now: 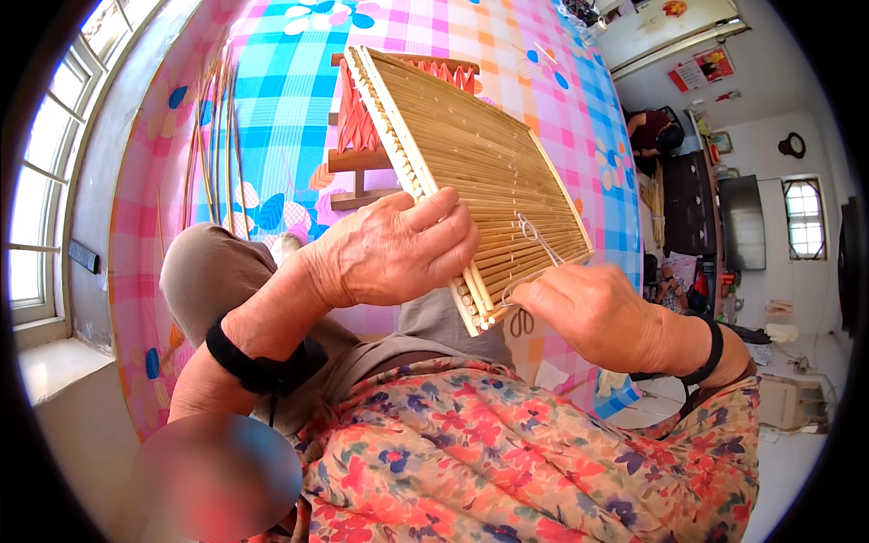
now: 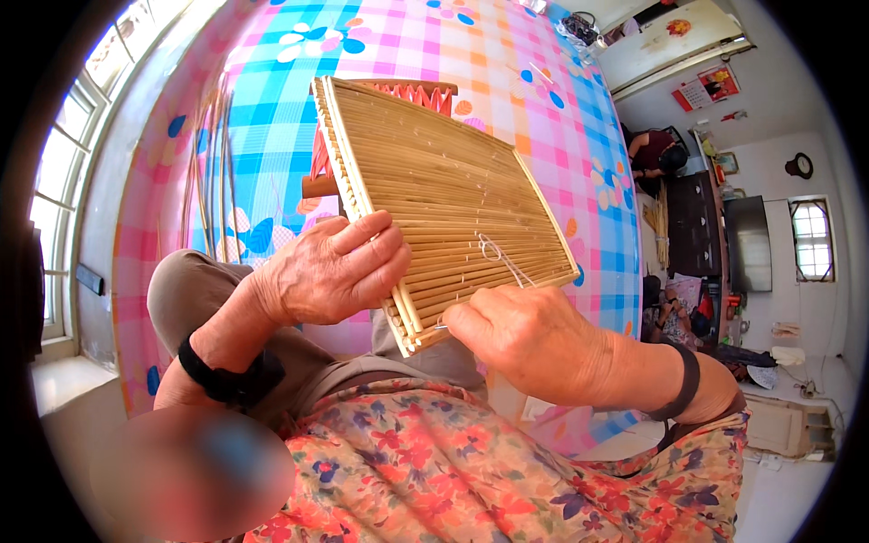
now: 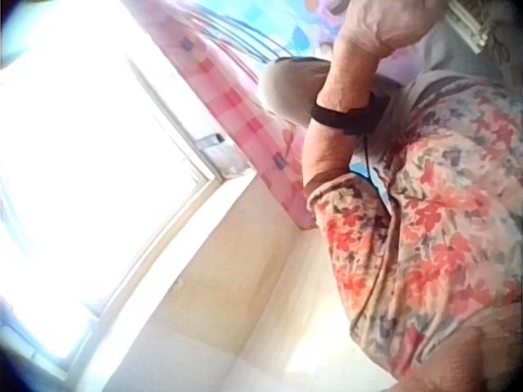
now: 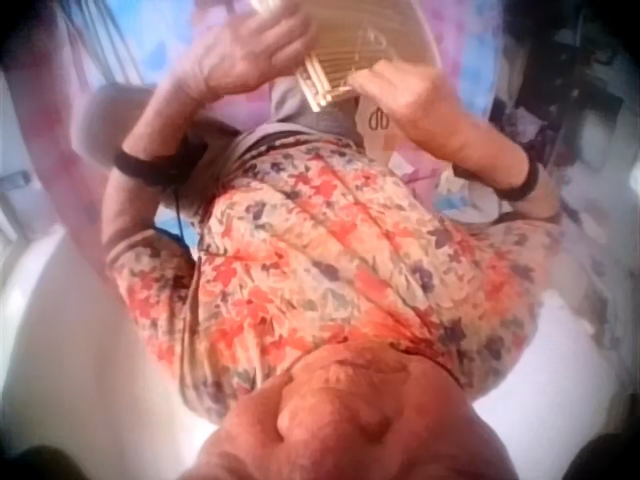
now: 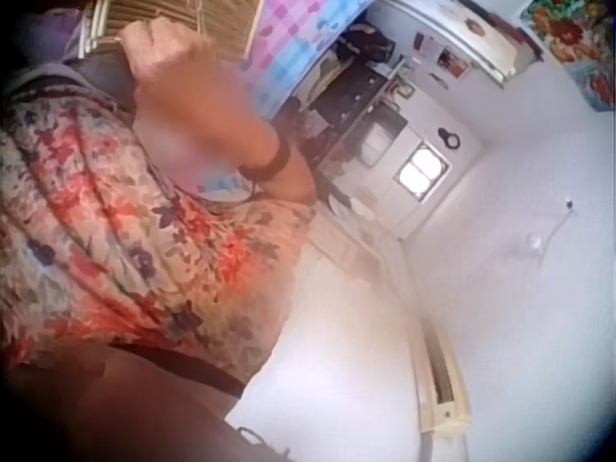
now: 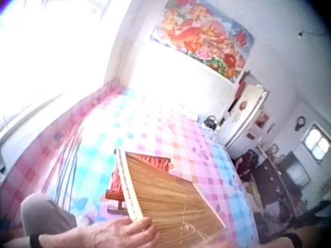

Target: The person weaves together thin wooden sticks with white thread to create a mat, tying off the edges of the sticks.

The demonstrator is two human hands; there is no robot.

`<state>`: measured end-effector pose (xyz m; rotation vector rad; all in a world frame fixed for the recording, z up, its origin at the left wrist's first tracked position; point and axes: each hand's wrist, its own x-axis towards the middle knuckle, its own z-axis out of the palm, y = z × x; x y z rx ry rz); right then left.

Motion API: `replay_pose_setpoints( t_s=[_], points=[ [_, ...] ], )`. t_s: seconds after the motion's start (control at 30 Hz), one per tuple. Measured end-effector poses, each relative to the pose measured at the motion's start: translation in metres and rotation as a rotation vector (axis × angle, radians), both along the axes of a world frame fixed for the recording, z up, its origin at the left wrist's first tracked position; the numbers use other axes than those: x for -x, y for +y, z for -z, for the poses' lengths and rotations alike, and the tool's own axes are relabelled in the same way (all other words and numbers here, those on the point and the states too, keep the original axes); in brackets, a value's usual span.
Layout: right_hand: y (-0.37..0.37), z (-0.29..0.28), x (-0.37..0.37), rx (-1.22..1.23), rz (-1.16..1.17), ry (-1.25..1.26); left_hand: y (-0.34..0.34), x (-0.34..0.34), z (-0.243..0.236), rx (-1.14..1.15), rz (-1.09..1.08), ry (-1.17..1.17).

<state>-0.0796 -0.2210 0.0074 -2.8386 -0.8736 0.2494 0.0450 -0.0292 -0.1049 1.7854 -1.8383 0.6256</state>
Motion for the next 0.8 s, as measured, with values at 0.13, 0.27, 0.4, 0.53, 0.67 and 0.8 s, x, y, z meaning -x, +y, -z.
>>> replay_pose_setpoints(
  t_s=[0.13, 0.27, 0.4, 0.53, 0.67, 0.8],
  points=[
    [-0.003, -0.010, 0.002, 0.012, -0.022, 0.039, -0.007, 0.004, -0.001, 0.091, 0.049, -0.056],
    [-0.012, -0.013, 0.009, -0.016, 0.056, 0.084, -0.009, 0.004, -0.001, 0.077, 0.033, -0.094],
    [-0.010, -0.007, 0.009, -0.076, 0.080, -0.012, -0.008, 0.000, -0.003, 0.097, -0.015, -0.054],
    [-0.011, -0.014, 0.008, 0.003, 0.070, 0.131, -0.007, 0.001, -0.005, 0.077, 0.045, -0.042],
    [-0.013, -0.009, 0.009, -0.095, 0.103, 0.170, -0.008, 0.001, -0.002, 0.089, 0.056, 0.029],
    [-0.009, -0.011, 0.011, -0.160, 0.135, 0.164, -0.008, 0.003, -0.002, 0.076, 0.054, 0.027]
  ],
)
